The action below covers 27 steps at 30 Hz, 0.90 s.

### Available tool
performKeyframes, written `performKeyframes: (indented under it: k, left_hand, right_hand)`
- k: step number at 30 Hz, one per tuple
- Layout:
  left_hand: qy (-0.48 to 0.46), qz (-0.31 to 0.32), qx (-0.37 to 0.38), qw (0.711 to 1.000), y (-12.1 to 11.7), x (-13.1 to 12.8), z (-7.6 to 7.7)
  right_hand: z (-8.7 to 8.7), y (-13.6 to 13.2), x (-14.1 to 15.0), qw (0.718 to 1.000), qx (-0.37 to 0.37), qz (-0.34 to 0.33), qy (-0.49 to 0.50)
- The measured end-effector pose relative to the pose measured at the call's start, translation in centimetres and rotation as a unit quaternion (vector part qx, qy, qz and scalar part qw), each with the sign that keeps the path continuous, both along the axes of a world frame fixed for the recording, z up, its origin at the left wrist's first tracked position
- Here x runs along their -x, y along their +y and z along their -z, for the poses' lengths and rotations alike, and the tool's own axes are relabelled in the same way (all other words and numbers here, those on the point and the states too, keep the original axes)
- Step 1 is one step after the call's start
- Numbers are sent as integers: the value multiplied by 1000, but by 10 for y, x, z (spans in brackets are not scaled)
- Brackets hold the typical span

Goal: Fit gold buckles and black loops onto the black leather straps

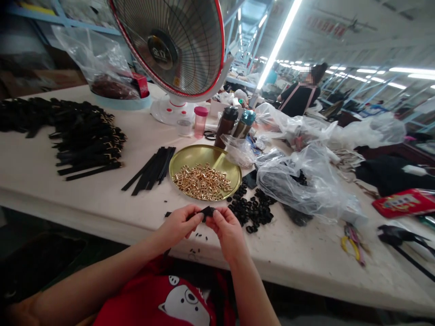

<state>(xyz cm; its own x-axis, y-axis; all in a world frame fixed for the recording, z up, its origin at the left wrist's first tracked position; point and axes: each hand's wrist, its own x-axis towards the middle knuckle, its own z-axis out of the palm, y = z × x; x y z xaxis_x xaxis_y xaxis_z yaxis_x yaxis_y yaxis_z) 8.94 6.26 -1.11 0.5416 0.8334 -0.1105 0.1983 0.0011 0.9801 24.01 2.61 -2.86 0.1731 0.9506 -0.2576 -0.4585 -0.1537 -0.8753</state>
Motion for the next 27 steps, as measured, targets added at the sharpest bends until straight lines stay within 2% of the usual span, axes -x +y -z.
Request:
performKeyframes:
  k: [5,9,11,14,17,23,27]
  left_hand:
    - [80,-10,-73,994,-3,6,6]
    - [107,-16,-106,988,-4,7,10]
    - [135,1,-126,983,-3,8,10]
    - [173,31,-151,973,-2,8,8]
    - [170,51,-156,972,-2,7,9]
    - [113,36,-87,989,-4,5,18]
    - [111,45,-94,988,-5,8,20]
  right_hand:
    - [8,-5,16,998,1,61,20]
    - [14,-7,15,997,-8,70,8]
    - [16,-9,15,997,-10,67,-31]
    - [19,-14,13,987,-25,66,-143]
    - [24,-17,11,977,-31,64,-201]
    - [24,-19,13,997,20,59,-56]
    - [21,-23,14,998,41,36,4]
